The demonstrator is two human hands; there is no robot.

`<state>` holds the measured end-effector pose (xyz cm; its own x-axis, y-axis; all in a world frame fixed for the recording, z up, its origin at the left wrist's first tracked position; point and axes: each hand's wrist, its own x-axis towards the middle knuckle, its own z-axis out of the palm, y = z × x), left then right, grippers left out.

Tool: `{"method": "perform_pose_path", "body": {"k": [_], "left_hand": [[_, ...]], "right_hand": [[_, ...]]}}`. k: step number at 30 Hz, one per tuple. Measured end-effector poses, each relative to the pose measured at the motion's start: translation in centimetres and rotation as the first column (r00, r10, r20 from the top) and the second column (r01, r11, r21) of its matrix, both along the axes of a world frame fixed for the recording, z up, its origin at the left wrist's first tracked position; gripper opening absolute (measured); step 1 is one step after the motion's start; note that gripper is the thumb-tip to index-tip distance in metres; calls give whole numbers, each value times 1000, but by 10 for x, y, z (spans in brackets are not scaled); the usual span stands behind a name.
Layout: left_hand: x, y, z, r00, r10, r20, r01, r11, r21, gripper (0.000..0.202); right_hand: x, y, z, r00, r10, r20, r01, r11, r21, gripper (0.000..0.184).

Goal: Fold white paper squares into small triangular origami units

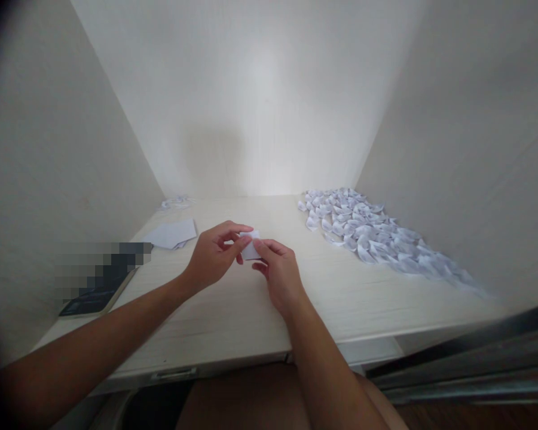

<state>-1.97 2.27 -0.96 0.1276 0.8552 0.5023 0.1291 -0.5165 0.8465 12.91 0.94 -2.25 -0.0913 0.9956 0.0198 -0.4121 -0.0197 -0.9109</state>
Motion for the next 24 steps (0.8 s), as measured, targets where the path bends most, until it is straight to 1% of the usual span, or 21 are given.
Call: {"method": "perform_pose_path", "body": {"k": [2, 4, 5, 7, 10, 12, 16, 21, 22, 24], "left_hand": [[1, -2, 4, 999, -10, 51, 10, 1000, 15, 25], [2, -3, 6, 995, -27, 94, 26, 1000, 5, 26], [2, -3, 7, 994, -36, 105, 36, 999, 3, 25], [2, -3, 7, 992, -54, 113, 54, 999, 8, 23], [0, -2, 6, 990, -69, 123, 69, 998, 5, 21], [0, -2, 5, 988, -79, 135, 80, 997, -2, 20], [1, -4, 6, 979, -133, 157, 135, 991, -5, 17], [2, -6, 9, 972, -185, 144, 189, 982, -16, 19], [1, -6, 11, 969, -201, 141, 206, 978, -22, 21], [0, -5, 13, 960, -246, 130, 254, 966, -48, 24]], "right_hand": [[2, -1, 4, 989, 112, -99, -118, 991, -55, 33], [5, -1, 6, 974, 183, -131, -194, 978, -76, 40], [7, -1, 7, 967, 211, -140, -224, 971, -81, 41], [9, -1, 6, 951, 255, -172, -273, 958, -87, 37], [10, -1, 3, 928, 281, -245, -311, 946, -93, 31], [10, -2, 2, 918, 293, -268, -324, 942, -81, 30], [8, -4, 5, 921, 314, -232, -329, 944, -28, 32], [6, -6, 9, 933, 312, -178, -323, 946, -30, 30], [7, -5, 9, 941, 300, -157, -307, 951, -25, 29], [10, -3, 9, 975, 209, -76, -211, 977, -17, 27]]}}
